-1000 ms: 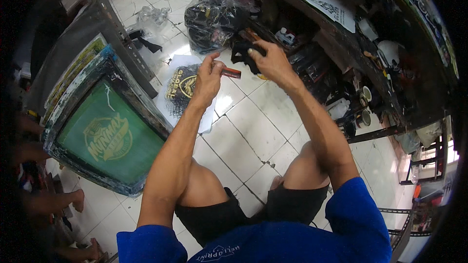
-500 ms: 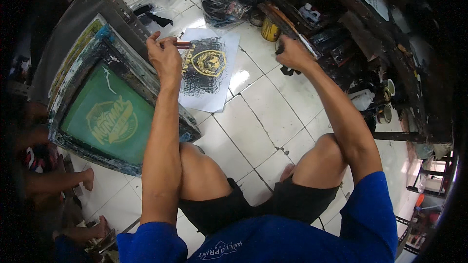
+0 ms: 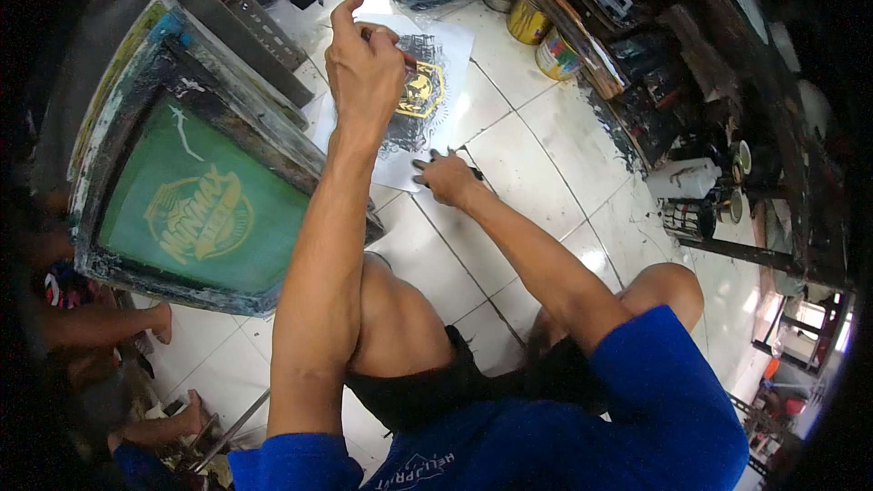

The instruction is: The person peels a strip of tape from a small printed block and places it on a table near a screen printing frame. They then pick up a printed sheet from the floor and wipe the surface of the print with a black cloth.

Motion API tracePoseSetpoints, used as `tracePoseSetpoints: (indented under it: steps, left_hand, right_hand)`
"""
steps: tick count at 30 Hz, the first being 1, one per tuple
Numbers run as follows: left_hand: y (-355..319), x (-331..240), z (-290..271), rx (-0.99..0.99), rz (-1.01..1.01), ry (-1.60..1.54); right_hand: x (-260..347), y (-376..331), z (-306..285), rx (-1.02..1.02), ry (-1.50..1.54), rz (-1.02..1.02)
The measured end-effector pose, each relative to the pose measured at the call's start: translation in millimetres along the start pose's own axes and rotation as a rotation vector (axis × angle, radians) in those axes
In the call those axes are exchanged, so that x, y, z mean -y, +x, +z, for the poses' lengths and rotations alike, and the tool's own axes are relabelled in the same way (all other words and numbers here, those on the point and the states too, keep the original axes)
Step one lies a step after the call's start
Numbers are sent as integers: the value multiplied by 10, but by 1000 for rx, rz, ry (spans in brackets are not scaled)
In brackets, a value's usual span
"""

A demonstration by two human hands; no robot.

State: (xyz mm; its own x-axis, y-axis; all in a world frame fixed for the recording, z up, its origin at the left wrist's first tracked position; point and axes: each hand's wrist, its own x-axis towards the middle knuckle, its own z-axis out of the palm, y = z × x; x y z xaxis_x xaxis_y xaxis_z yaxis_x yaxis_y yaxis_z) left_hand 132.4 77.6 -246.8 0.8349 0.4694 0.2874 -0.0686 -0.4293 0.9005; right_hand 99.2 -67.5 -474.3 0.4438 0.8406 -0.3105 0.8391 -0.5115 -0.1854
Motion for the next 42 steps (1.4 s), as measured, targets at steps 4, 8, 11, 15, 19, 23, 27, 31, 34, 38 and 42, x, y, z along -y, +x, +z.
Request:
tracePoseSetpoints:
  steps: [4, 8, 11, 15, 19, 23, 27, 31, 34, 38, 42]
  left_hand:
    - [51, 28, 333, -5, 126, 12]
    - [-36, -57, 557, 25, 244, 83]
    - [-82, -180, 661, 88, 283, 59]
    - [-80, -146, 566, 117, 107, -20]
    - [-29, 72, 505, 152, 133, 19]
    - [-129, -34, 583, 344, 73, 28]
    - [-113, -26, 591, 427, 93, -54]
    - [-262, -203, 643, 566, 0, -335]
    - [-264, -175, 397, 547, -44, -307]
    - [-402, -131, 121, 345, -88, -109]
    - [-818, 137, -499, 303, -226, -151]
  right_hand:
    - [-8, -593, -39, 110, 235, 357]
    - [138, -522, -254, -42, 293, 461]
    - [84, -448, 134, -407, -27, 271]
    - [300, -850, 468, -242, 185, 427]
    - [231, -1365, 298, 160, 283, 561]
    - [82, -1654, 140, 322, 284, 571]
    - [-133, -1467, -438, 201, 448, 692]
    - [-525, -1339, -914, -136, 664, 798]
    - [-453, -1228, -1325, -136, 950, 787]
    - [-235, -1483, -1464, -82, 1030, 670]
    - [343, -1978, -2179, -123, 1029, 594]
